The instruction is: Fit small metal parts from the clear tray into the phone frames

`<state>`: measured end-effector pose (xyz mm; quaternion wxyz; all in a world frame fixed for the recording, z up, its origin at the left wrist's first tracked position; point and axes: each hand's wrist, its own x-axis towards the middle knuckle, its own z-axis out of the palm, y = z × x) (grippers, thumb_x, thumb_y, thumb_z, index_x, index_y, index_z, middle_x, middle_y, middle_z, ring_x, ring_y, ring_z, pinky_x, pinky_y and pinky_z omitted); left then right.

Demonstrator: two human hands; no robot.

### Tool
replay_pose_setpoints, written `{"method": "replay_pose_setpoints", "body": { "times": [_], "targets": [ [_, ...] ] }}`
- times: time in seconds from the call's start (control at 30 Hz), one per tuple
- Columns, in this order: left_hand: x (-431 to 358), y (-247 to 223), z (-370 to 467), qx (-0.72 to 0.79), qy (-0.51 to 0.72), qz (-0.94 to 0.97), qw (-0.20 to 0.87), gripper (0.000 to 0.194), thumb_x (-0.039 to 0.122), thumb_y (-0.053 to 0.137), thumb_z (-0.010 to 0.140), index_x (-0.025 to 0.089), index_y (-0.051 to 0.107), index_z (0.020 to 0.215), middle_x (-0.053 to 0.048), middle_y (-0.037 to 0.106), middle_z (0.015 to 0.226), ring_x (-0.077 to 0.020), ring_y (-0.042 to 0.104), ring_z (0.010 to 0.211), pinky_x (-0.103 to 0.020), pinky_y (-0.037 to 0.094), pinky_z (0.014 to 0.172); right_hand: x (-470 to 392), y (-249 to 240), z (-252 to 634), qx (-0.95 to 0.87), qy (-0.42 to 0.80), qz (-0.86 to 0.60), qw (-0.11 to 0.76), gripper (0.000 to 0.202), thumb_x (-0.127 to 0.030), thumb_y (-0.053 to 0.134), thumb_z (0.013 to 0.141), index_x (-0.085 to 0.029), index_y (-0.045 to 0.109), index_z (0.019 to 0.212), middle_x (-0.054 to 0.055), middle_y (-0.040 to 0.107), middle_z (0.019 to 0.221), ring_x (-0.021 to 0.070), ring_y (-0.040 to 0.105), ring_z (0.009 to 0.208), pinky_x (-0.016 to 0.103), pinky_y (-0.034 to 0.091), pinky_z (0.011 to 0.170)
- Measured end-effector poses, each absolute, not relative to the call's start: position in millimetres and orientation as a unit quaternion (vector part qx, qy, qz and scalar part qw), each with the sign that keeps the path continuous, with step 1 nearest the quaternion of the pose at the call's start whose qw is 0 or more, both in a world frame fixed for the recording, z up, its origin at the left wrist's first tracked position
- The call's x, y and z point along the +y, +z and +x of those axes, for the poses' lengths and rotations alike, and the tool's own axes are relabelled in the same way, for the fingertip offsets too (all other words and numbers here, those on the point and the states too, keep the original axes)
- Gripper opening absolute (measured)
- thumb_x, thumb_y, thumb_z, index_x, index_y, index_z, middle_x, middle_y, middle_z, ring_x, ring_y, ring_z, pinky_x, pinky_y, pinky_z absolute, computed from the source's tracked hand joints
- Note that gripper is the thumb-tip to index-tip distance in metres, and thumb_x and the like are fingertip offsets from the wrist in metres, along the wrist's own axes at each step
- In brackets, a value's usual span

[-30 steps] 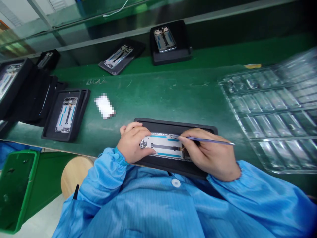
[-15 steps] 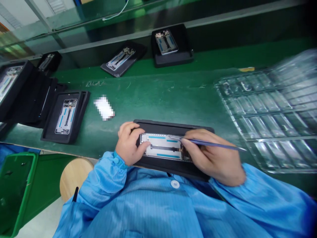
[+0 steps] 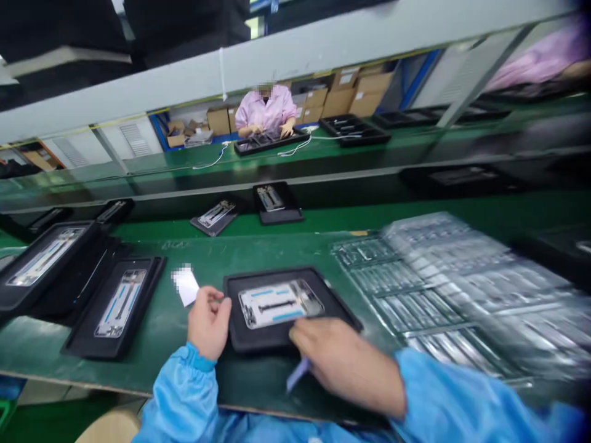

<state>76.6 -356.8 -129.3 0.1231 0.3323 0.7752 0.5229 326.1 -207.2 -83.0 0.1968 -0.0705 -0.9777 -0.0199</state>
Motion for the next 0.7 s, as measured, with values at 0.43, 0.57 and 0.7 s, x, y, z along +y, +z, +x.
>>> {"method": "replay_pose_setpoints", "body": {
  "times": [0.43,0.57,0.7],
  "targets": [
    [-174,-85,68,0.806,0.326,0.495,-0.006,0.024,0.014,0.072,0.092,0.025,0.068,0.113,-0.011,0.076,0.124,-0.0310,0.070,0.126,-0.050,0.058,0.113,195,-37,348,-0.915,-0.028,-0.279,0.288,0.031,-0.047,0.072,0.109,-0.018,0.071,0.098,0.000,0.069,0.086,0.0110,0.061,0.069,0.026,0.055,0.066],
    [-65,-84,74,0.811,0.215,0.543,0.047,0.040,0.012,0.070,0.093,0.024,0.068,0.131,-0.017,0.067,0.149,-0.0377,0.050,0.151,-0.058,0.049,0.119,218,-49,372,-0.892,-0.001,-0.349,0.287,0.041,-0.054,0.070,0.109,-0.016,0.072,0.092,0.001,0.070,0.083,0.0108,0.062,0.069,0.028,0.055,0.073],
    [-1,-98,80,0.817,0.126,0.554,0.093,0.051,0.009,0.067,0.092,0.023,0.066,0.141,-0.020,0.062,0.155,-0.0411,0.044,0.153,-0.064,0.045,0.119,193,-40,408,-0.904,0.032,-0.375,0.202,0.043,-0.057,0.071,0.101,-0.016,0.081,0.093,0.003,0.074,0.078,0.0108,0.063,0.069,0.029,0.046,0.075]
  ]
}}
